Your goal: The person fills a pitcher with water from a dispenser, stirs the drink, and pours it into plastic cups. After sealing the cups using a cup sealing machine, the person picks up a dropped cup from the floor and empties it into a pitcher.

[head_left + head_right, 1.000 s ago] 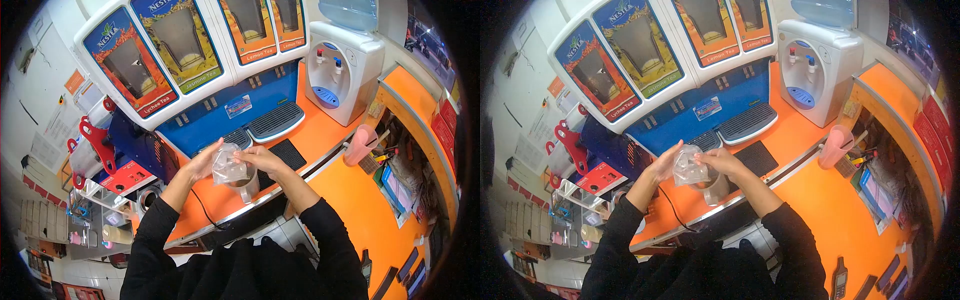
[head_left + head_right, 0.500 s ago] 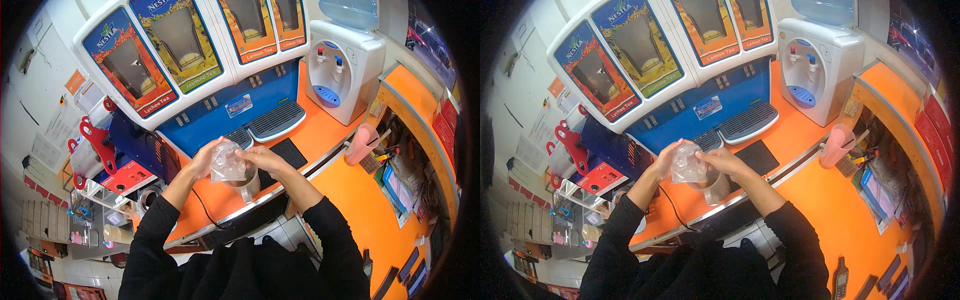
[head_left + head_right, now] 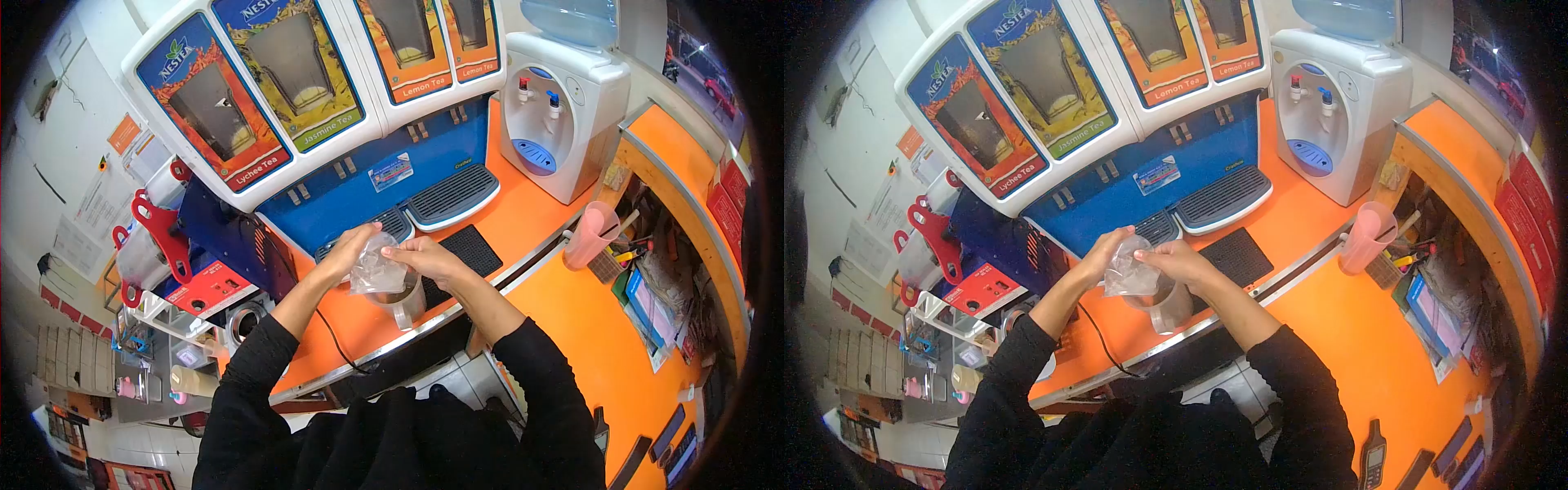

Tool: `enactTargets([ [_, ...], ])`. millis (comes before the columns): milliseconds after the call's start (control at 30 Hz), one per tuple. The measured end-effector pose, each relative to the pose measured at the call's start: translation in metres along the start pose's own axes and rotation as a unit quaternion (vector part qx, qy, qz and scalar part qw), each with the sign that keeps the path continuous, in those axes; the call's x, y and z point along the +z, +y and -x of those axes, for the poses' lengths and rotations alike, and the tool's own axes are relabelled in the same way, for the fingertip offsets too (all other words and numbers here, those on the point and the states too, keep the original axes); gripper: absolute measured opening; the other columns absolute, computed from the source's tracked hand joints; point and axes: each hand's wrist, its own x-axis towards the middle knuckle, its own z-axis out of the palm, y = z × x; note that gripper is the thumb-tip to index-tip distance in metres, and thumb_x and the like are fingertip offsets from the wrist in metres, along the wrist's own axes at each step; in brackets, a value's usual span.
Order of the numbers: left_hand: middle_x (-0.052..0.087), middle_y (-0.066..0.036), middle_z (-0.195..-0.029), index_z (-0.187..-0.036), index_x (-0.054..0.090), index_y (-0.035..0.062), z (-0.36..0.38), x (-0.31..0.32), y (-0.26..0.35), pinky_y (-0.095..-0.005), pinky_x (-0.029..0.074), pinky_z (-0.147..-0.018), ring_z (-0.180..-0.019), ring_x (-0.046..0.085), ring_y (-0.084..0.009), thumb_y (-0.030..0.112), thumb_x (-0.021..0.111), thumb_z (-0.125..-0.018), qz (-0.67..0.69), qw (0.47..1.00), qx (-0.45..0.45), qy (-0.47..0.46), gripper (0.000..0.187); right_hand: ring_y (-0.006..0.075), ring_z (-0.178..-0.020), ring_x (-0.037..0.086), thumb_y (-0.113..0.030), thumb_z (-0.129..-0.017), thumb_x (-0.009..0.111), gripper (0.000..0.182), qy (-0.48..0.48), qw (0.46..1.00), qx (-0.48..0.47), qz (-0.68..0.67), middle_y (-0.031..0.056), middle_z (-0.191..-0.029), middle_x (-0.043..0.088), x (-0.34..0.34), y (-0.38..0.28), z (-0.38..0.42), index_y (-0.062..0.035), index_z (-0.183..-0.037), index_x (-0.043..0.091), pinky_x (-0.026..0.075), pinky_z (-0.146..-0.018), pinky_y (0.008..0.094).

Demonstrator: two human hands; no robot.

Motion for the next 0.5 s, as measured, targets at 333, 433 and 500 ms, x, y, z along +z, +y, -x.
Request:
enactTargets([
  [333, 0.070, -0.020, -0.101, -0.109, 0.066, -0.0062, 0.003, 0.007, 0.004, -0.0360, 0.046, -0.081, -0.092, 0.064, -0.0256, 0.050, 0.043, -0.098, -0.114, 0.991, -0.004, 0.071, 0.062, 0.0139, -0.073, 0.063, -0.041, -0.089, 0.073, 0.044, 0.063, 0.997, 0.030, 0.040, 0.0106, -0.082, 0.069, 0.007, 0.004, -0.003, 0.0027, -0.091, 0.069, 0.049, -0.069, 0.0297],
  [433, 0.070, -0.021, -0.098, -0.103, 0.067, -0.0065, 0.004, 0.007, 0.005, -0.0374, 0.047, -0.078, -0.088, 0.064, -0.0263, 0.049, 0.042, -0.098, -0.180, 0.979, 0.020, 0.088, 0.061, 0.0137, -0.071, 0.062, -0.041, -0.089, 0.073, 0.045, 0.083, 0.996, 0.020, 0.032, 0.0111, -0.082, 0.069, 0.011, 0.006, -0.002, 0.0036, -0.090, 0.069, 0.049, -0.067, 0.0288],
  [500, 0.069, -0.021, -0.101, -0.104, 0.067, -0.0048, 0.003, 0.009, -0.001, -0.0386, 0.046, -0.077, -0.089, 0.063, -0.0269, 0.051, 0.042, -0.098, -0.153, 0.983, 0.031, 0.100, 0.061, 0.0135, -0.072, 0.062, -0.042, -0.089, 0.073, 0.046, 0.096, 0.995, 0.008, 0.025, 0.0107, -0.082, 0.069, 0.013, 0.010, 0.000, 0.0039, -0.093, 0.069, 0.048, -0.066, 0.0284],
])
